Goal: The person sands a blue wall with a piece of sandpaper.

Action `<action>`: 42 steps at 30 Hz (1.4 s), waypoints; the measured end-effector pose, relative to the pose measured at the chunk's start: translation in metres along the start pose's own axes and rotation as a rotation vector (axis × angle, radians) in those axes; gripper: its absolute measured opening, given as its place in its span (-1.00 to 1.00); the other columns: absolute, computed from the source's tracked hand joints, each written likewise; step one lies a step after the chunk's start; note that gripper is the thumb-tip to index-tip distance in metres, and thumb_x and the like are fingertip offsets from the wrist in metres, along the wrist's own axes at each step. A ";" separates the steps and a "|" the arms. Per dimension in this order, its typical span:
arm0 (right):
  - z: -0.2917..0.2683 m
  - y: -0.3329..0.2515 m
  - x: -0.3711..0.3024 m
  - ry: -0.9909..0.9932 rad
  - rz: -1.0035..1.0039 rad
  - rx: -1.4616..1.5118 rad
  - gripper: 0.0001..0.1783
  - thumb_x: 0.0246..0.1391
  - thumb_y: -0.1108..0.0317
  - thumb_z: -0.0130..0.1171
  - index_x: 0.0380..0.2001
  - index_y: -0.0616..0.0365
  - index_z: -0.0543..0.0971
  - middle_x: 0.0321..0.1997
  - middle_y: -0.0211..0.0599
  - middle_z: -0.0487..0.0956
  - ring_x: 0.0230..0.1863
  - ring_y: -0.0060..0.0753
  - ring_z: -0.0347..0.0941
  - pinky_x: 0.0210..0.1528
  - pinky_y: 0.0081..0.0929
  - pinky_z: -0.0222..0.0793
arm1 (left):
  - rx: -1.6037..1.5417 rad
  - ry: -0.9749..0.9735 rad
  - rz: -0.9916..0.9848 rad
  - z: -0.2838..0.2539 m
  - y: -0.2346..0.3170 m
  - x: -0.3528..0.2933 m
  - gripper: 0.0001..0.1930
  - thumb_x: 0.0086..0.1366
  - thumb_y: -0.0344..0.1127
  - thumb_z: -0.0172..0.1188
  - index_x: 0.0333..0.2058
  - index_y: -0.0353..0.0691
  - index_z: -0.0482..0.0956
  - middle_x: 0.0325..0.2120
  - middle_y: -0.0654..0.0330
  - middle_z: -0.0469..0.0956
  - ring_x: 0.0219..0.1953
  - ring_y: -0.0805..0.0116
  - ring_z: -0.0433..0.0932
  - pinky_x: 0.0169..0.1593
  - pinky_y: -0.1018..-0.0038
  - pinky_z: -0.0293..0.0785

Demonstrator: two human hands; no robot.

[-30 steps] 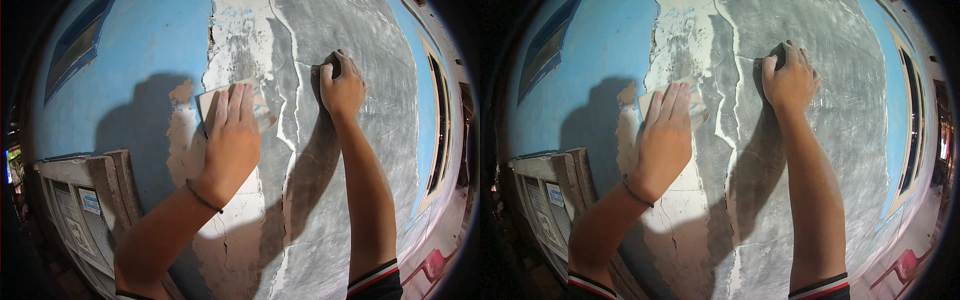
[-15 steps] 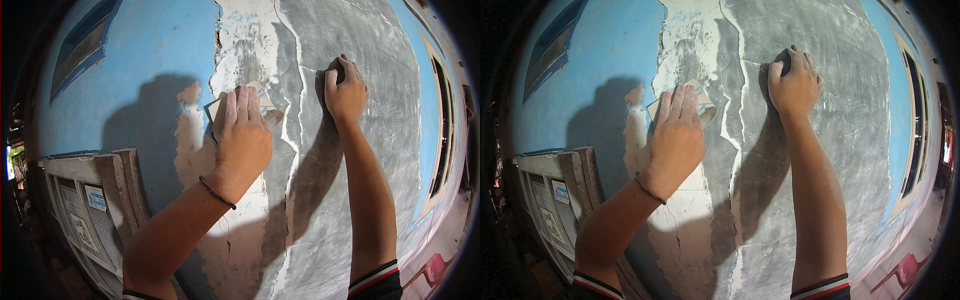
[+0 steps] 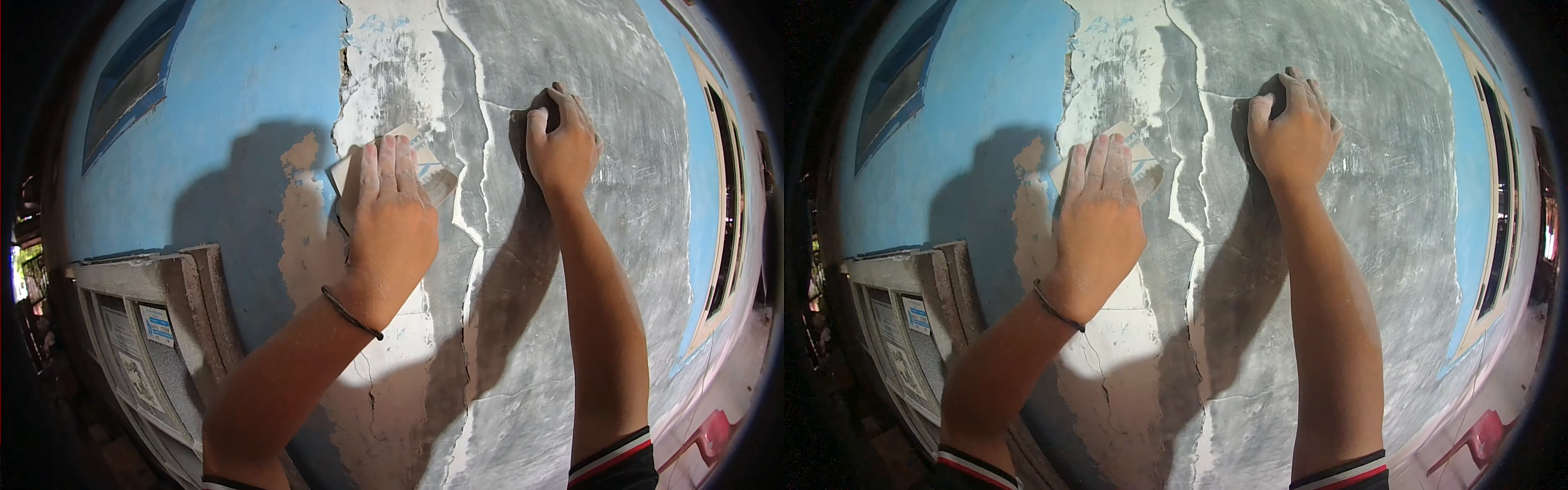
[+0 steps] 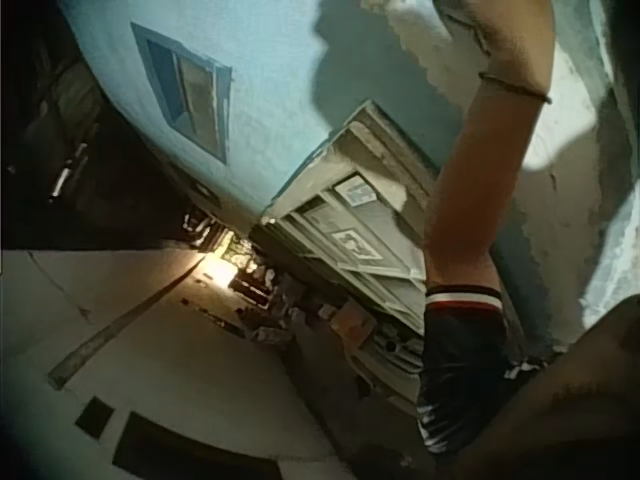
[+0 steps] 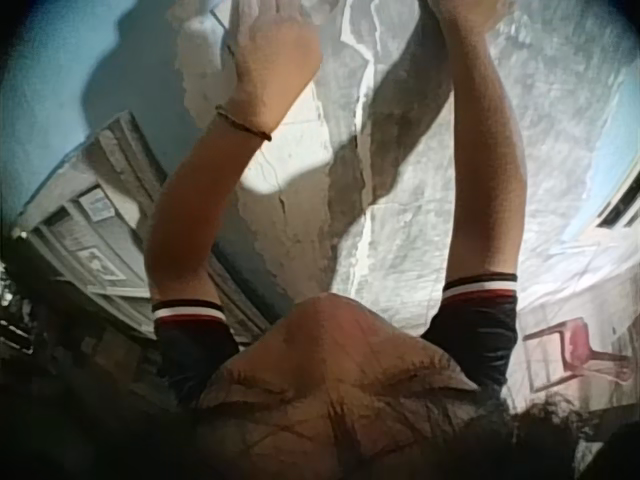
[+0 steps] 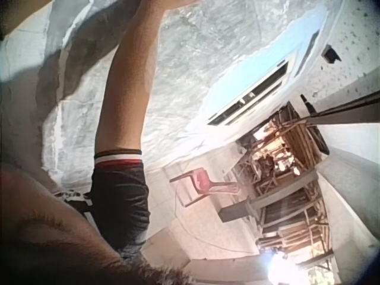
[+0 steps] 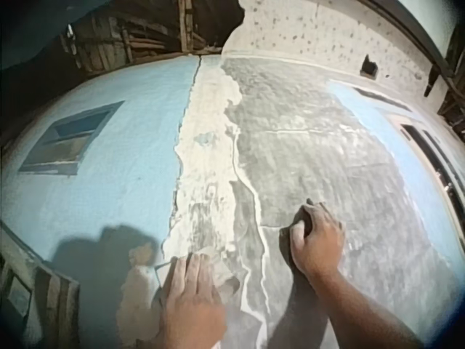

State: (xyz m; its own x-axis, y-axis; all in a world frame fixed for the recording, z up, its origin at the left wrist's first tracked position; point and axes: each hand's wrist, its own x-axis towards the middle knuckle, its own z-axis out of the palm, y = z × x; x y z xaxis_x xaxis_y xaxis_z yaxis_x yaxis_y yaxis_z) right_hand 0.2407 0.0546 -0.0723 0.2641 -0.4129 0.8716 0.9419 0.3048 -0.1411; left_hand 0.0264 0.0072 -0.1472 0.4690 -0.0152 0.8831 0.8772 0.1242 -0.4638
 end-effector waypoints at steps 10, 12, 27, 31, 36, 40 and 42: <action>0.001 0.000 0.001 0.037 -0.018 0.033 -0.64 0.00 0.18 0.03 -0.15 0.04 0.59 0.13 -0.41 0.54 0.25 -0.23 0.34 0.27 -0.15 0.07 | -0.033 0.025 -0.028 0.000 -0.009 0.012 -0.54 0.21 -0.34 -0.03 0.02 -0.57 0.43 0.13 -0.16 0.35 0.27 0.03 0.22 0.35 0.12 0.03; 0.000 -0.001 0.001 0.026 -0.004 0.040 -0.64 0.00 0.18 0.03 -0.15 0.03 0.59 0.12 -0.41 0.54 0.25 -0.22 0.34 0.26 -0.15 0.08 | 0.041 -0.028 0.004 -0.002 -0.009 0.012 -0.56 0.21 -0.35 -0.02 -0.01 -0.58 0.45 0.12 -0.16 0.37 0.26 0.03 0.24 0.34 0.10 0.05; -0.004 0.002 0.002 -0.008 0.030 0.074 -0.64 -0.01 0.21 0.04 -0.16 0.05 0.60 0.14 -0.39 0.53 0.26 -0.23 0.33 0.26 -0.16 0.06 | -0.009 0.061 0.032 0.001 -0.007 0.002 -0.52 0.16 -0.38 0.02 0.02 -0.62 0.41 0.08 -0.17 0.41 0.23 0.01 0.28 0.32 0.06 0.08; -0.007 0.002 0.002 -0.012 0.026 0.098 -0.65 -0.02 0.22 0.03 -0.16 0.05 0.60 0.14 -0.39 0.53 0.26 -0.21 0.32 0.27 -0.14 0.06 | -0.057 0.021 0.065 -0.002 0.002 -0.033 -0.52 0.16 -0.39 0.03 0.01 -0.63 0.40 0.07 -0.17 0.41 0.22 -0.01 0.28 0.32 0.06 0.07; -0.003 0.000 0.000 0.002 0.023 0.099 -0.65 -0.03 0.23 0.03 -0.17 0.05 0.59 0.14 -0.39 0.53 0.26 -0.19 0.33 0.27 -0.14 0.06 | -0.139 0.069 -0.005 -0.001 -0.006 0.008 -0.55 0.16 -0.39 0.01 -0.03 -0.63 0.45 0.07 -0.21 0.40 0.24 -0.04 0.27 0.34 0.05 0.02; -0.004 0.000 0.000 0.009 0.026 0.115 -0.66 -0.04 0.24 0.03 -0.18 0.05 0.60 0.12 -0.37 0.54 0.25 -0.18 0.34 0.26 -0.16 0.07 | 0.043 -0.056 0.000 -0.006 0.005 0.003 -0.54 0.16 -0.39 0.01 -0.02 -0.63 0.44 0.07 -0.22 0.39 0.24 -0.04 0.26 0.34 0.05 0.01; -0.006 0.007 0.001 0.012 0.021 0.104 -0.66 -0.04 0.24 0.03 -0.19 0.06 0.60 0.12 -0.37 0.54 0.25 -0.18 0.34 0.26 -0.16 0.07 | 0.185 -0.106 0.069 -0.008 0.021 -0.028 -0.52 0.17 -0.37 -0.01 0.01 -0.64 0.41 0.09 -0.21 0.39 0.23 -0.04 0.27 0.34 0.06 0.01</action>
State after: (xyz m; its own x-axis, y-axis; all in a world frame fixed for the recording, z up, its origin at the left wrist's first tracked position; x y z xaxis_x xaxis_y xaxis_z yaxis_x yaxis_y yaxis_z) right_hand 0.2490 0.0515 -0.0754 0.2862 -0.4158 0.8632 0.9097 0.4007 -0.1086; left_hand 0.0326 0.0026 -0.1819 0.5049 0.1026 0.8570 0.8052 0.3016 -0.5105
